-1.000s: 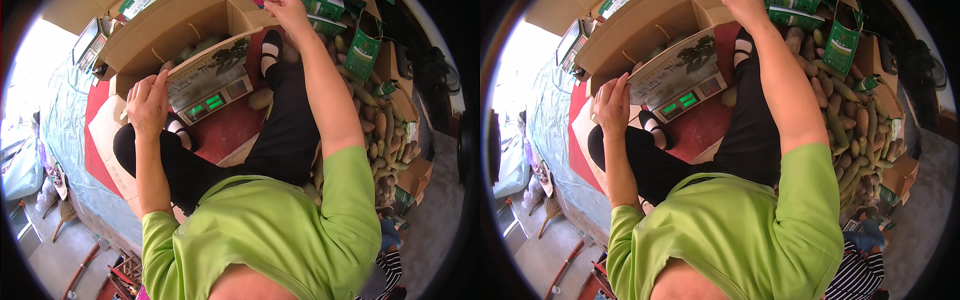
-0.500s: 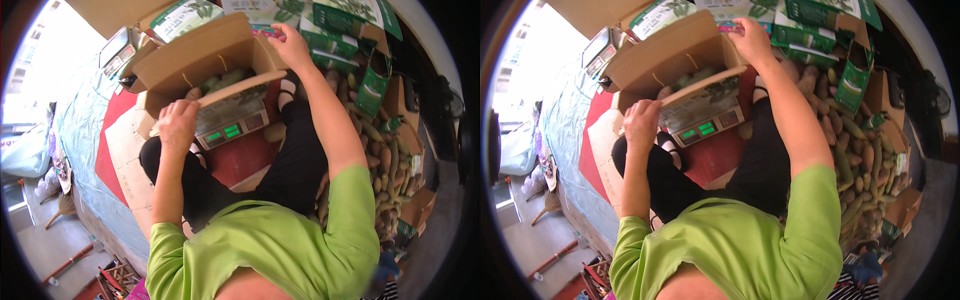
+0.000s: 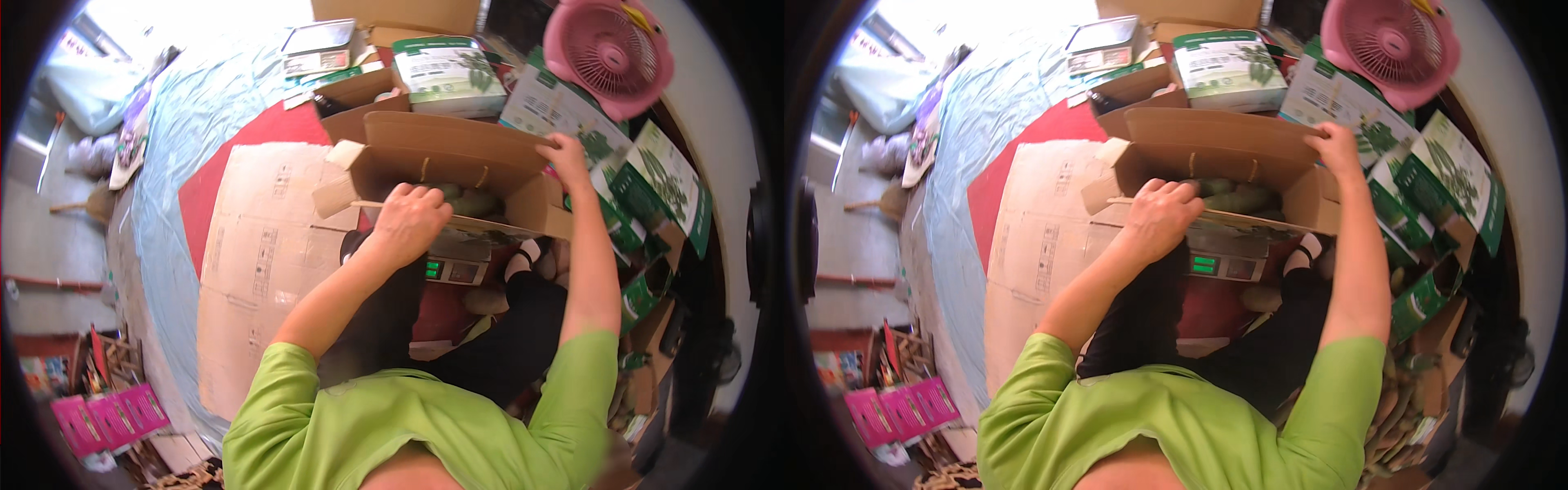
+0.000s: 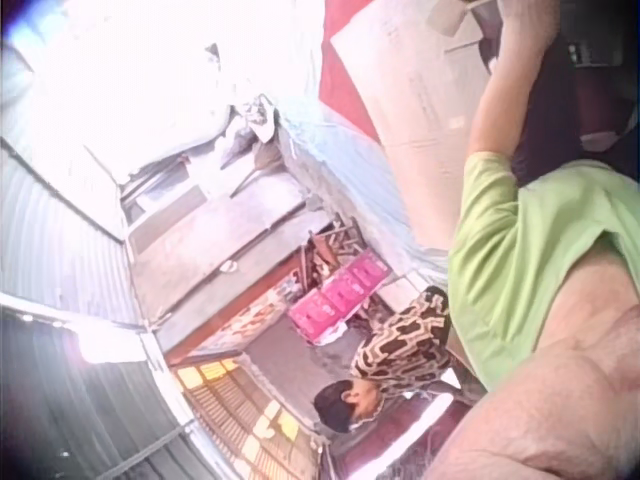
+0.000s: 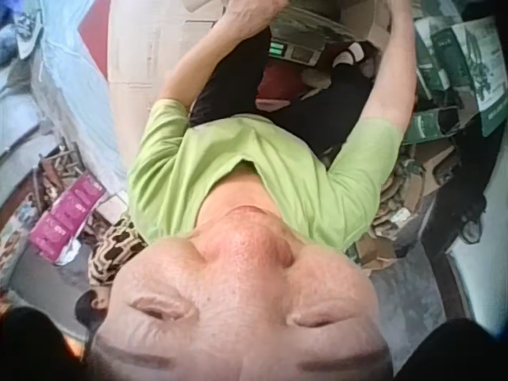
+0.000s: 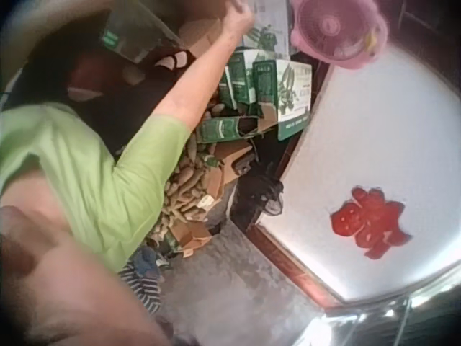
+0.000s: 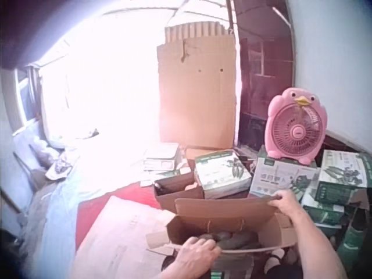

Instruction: Sorting and weighing produce into cardboard boxes for packaging.

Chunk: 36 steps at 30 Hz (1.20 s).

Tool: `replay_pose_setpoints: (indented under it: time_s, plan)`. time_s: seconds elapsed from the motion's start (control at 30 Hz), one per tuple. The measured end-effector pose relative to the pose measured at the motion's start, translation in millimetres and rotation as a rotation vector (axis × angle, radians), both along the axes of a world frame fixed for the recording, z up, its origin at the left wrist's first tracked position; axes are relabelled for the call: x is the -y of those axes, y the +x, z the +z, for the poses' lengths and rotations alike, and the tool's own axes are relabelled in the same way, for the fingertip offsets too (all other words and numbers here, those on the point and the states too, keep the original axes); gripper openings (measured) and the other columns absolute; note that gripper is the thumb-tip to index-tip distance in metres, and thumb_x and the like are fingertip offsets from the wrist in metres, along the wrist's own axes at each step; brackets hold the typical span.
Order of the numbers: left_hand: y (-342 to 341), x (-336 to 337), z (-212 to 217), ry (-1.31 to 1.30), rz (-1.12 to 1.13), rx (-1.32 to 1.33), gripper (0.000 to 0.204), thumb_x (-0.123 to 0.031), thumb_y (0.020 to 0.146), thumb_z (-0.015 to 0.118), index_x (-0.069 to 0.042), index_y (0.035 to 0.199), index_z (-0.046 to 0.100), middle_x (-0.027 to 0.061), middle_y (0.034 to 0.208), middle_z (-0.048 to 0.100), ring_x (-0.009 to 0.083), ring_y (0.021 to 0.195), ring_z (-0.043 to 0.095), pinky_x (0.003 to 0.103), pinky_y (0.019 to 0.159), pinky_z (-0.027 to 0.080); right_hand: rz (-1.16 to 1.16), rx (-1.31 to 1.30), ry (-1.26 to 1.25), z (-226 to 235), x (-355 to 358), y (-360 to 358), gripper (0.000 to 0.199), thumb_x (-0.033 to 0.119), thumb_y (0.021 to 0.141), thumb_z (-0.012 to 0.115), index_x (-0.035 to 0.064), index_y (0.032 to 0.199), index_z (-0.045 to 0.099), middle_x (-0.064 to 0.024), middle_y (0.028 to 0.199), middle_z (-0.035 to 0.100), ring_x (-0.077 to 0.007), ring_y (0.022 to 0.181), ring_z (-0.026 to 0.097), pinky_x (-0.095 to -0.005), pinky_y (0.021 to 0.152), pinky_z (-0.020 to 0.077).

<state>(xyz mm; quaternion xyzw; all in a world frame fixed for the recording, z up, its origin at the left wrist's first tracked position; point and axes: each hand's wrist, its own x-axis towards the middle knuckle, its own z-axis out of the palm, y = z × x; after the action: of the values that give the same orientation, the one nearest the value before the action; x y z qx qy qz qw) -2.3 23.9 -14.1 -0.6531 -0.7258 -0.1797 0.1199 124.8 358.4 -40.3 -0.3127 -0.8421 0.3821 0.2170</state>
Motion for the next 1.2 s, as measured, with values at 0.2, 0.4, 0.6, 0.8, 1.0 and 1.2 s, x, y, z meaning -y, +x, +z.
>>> replay_pose_setpoints:
  time_s: [0.2,0.4,0.6,0.8,1.0,1.2]
  plan:
    - [-20.8,13.5,-1.3,0.106,0.065,0.039,0.004,-0.010,0.068,0.058,-0.012,0.071,0.057,0.0023,0.073,0.051,0.0195,0.076,0.058,0.035,0.073,0.044,0.106,0.082,0.353,40.7,30.3,-13.0,0.018,0.016,0.070,0.068,0.0011,0.079,0.064,-0.0106,0.072,0.058,-0.0226,0.066,0.056,-0.0326,0.062,0.0422]
    - [-65.2,75.6,-3.4,0.227,0.253,0.097,0.004,-0.017,0.077,0.062,-0.017,0.078,0.065,0.0008,0.074,0.055,0.0206,0.074,0.060,0.034,0.075,0.047,0.271,0.029,0.498,96.1,94.6,-85.7,0.017,0.016,0.074,0.066,0.0010,0.080,0.062,-0.0118,0.079,0.059,-0.0264,0.072,0.058,-0.0348,0.065,0.0428]
    - [-83.7,173.2,8.6,0.316,0.422,0.208,0.002,-0.012,0.077,0.065,-0.011,0.079,0.065,0.0041,0.073,0.060,0.0249,0.071,0.061,0.035,0.067,0.048,0.408,-0.004,0.792,127.5,184.5,-161.8,0.015,0.018,0.074,0.066,0.0045,0.080,0.065,-0.0127,0.083,0.061,-0.0325,0.080,0.060,-0.0407,0.070,0.0456]
    - [-87.6,285.6,38.2,0.271,0.560,0.078,0.005,-0.009,0.076,0.062,-0.009,0.080,0.065,0.0057,0.075,0.059,0.0256,0.076,0.058,0.037,0.071,0.045,0.490,-0.118,0.689,99.8,275.5,-205.0,0.020,0.025,0.071,0.067,0.0078,0.082,0.068,-0.0119,0.083,0.065,-0.0313,0.082,0.063,-0.0416,0.073,0.0492]
    - [-72.4,422.5,27.8,-0.021,0.712,-0.021,0.006,-0.008,0.080,0.060,-0.007,0.086,0.062,0.0096,0.080,0.058,0.0299,0.081,0.055,0.040,0.079,0.044,0.659,-0.053,0.519,38.2,420.2,-216.0,0.019,0.022,0.071,0.058,0.0069,0.072,0.069,-0.0153,0.076,0.067,-0.0303,0.073,0.066,-0.0449,0.068,0.0501]
    - [-23.7,538.9,29.9,-0.476,0.922,-0.059,0.013,-0.015,0.085,0.056,-0.010,0.090,0.066,0.0113,0.092,0.065,0.0291,0.091,0.059,0.043,0.090,0.041,0.910,0.175,0.370,-16.7,559.2,-187.0,0.022,0.019,0.071,0.062,0.0049,0.085,0.071,-0.0166,0.086,0.069,-0.0282,0.082,0.068,-0.0424,0.079,0.0485]
